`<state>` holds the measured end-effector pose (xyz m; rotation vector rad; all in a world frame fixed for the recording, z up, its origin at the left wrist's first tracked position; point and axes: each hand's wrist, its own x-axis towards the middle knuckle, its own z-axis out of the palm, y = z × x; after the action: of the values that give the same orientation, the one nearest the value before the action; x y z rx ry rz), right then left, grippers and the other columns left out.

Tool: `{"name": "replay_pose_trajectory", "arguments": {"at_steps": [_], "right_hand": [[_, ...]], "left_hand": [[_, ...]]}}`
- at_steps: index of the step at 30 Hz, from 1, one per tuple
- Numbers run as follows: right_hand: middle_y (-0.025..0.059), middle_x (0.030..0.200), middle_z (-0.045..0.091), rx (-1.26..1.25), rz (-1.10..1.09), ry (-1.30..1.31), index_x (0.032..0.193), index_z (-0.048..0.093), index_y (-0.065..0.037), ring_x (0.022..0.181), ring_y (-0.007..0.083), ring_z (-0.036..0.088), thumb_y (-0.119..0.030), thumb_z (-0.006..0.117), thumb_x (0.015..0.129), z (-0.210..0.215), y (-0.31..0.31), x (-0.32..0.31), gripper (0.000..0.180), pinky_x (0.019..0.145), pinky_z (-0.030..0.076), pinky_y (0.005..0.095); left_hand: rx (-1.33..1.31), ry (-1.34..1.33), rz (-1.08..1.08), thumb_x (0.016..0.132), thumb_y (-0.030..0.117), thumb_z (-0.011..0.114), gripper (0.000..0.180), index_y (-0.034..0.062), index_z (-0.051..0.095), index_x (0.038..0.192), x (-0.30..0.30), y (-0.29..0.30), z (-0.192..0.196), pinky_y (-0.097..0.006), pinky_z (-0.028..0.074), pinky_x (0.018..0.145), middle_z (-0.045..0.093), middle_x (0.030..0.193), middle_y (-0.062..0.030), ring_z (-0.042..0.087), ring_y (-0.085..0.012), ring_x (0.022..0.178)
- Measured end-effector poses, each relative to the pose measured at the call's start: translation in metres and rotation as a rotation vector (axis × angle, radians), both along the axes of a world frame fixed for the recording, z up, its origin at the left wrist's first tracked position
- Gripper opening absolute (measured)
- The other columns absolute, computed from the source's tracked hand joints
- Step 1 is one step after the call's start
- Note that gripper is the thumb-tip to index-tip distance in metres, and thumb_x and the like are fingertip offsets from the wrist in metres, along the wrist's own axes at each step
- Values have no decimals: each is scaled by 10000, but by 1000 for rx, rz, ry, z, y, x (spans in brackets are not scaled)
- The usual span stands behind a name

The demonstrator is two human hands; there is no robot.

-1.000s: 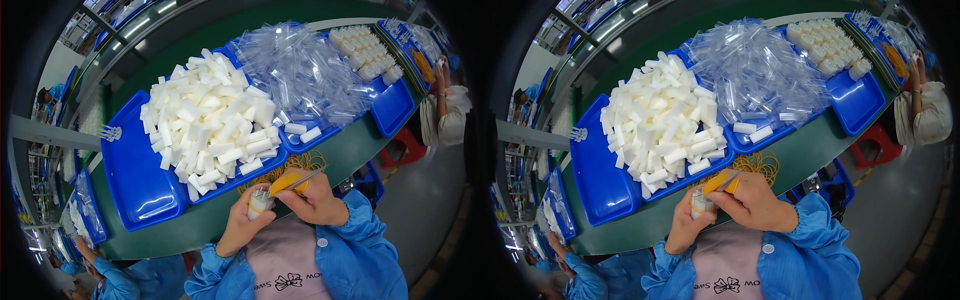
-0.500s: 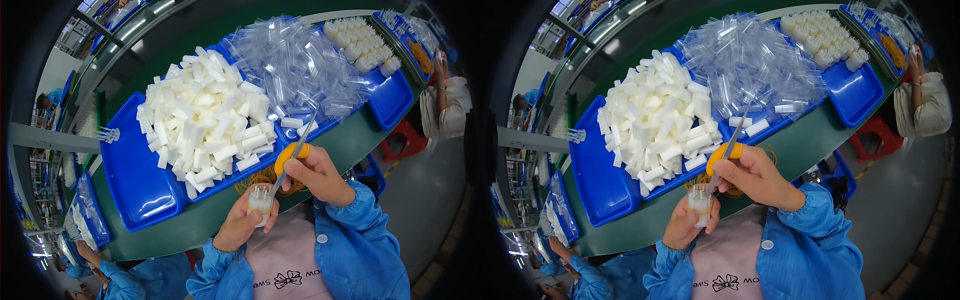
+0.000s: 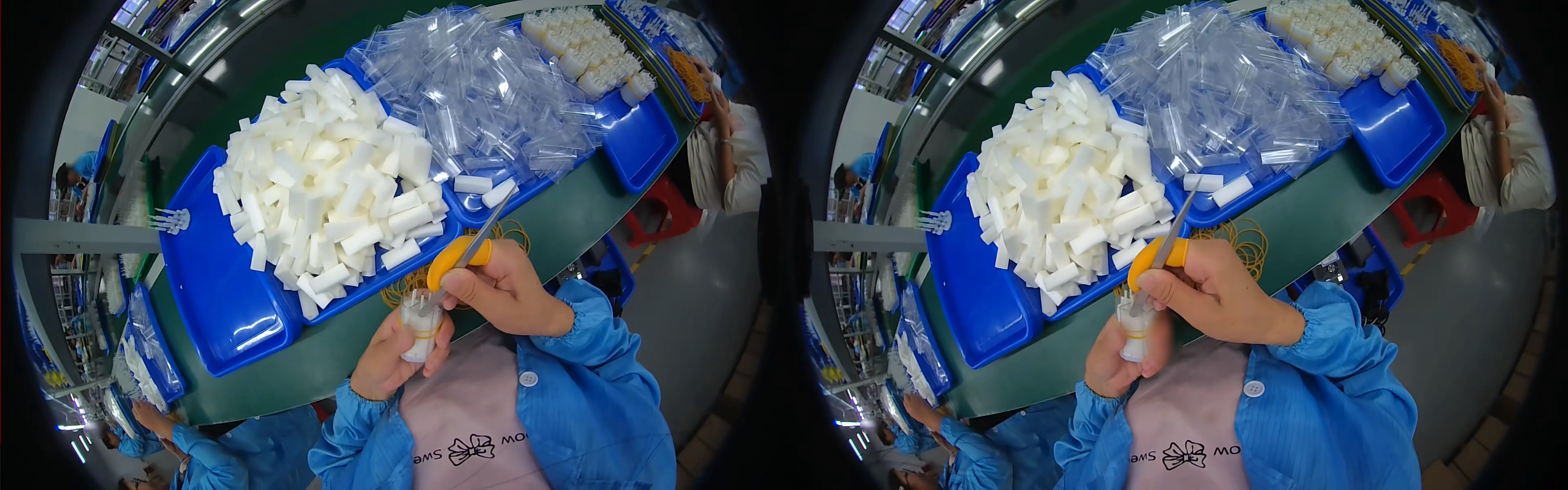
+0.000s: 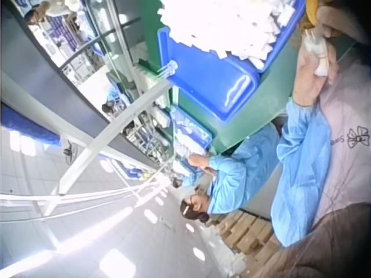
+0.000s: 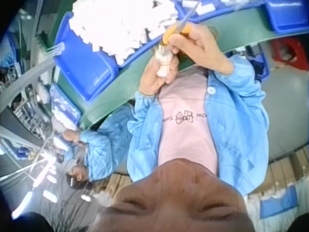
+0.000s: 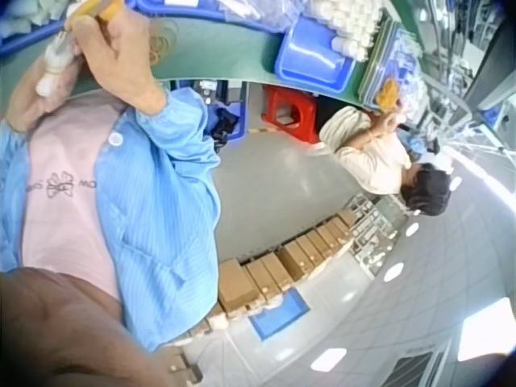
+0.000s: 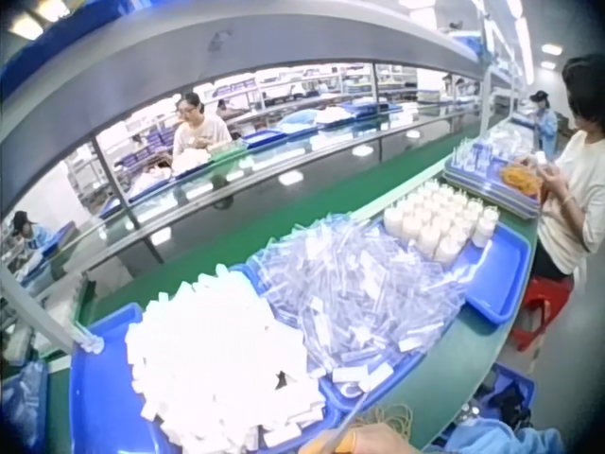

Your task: The person assembles small white cylindrical components by inserting them into a plastic holder, securing the bundle with a rubber band, and trimming the ends with scissors. The person then places the finished bundle into a clear plastic bag and sets it on a tray.

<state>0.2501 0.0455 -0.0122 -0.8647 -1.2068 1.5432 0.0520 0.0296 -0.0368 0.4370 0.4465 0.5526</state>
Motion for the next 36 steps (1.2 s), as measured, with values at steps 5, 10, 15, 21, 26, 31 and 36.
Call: {"name": "replay_pose_trajectory", "arguments": {"at_steps": [5,10,15,21,26,31,36], "right_hand": [[50,831,590,-188,-26,157,983,561,11,731,81,582,-173,515,956,10,3,10,191,632,479,216],[47,853,594,-204,38,53,981,564,-3,718,76,573,-175,516,958,11,6,11,180,624,476,207],[49,856,599,-244,125,75,980,567,-6,707,74,570,-163,516,955,12,7,8,167,622,476,206],[71,828,618,217,90,-430,961,594,12,703,103,593,-134,535,931,14,2,9,160,622,487,231],[49,772,612,23,-109,-191,926,590,17,670,82,573,-105,535,921,13,-5,19,134,612,468,222],[46,830,606,42,-334,-192,990,565,24,698,74,567,-131,498,949,14,-13,55,174,630,477,223],[57,836,592,11,-309,-152,972,557,13,692,95,573,-162,493,954,17,-20,54,188,637,479,236]], "left_hand": [[-9,61,122,817,495,648,704,2,403,1256,6,-4,1,-280,439,696,518,1040,-91,520,-162,802],[22,36,103,821,497,642,704,5,401,1263,6,-3,-1,-292,436,728,504,1077,-94,514,-170,859],[49,47,114,831,491,634,668,13,413,1242,5,-4,-1,-288,436,722,510,1066,-96,517,-169,853],[-4,96,102,844,486,619,635,19,423,1227,3,-8,-10,-284,437,722,529,1053,-96,522,-170,848],[-96,-20,123,861,492,589,640,1,420,1236,5,-10,-9,-283,440,726,531,1058,-95,526,-171,855],[-3,22,109,898,543,474,674,19,389,1314,4,-9,-14,-331,441,743,521,1076,-113,533,-210,866],[-140,34,56,934,561,360,672,36,354,1354,10,-7,-4,-374,455,747,521,1091,-132,546,-241,882]]}}
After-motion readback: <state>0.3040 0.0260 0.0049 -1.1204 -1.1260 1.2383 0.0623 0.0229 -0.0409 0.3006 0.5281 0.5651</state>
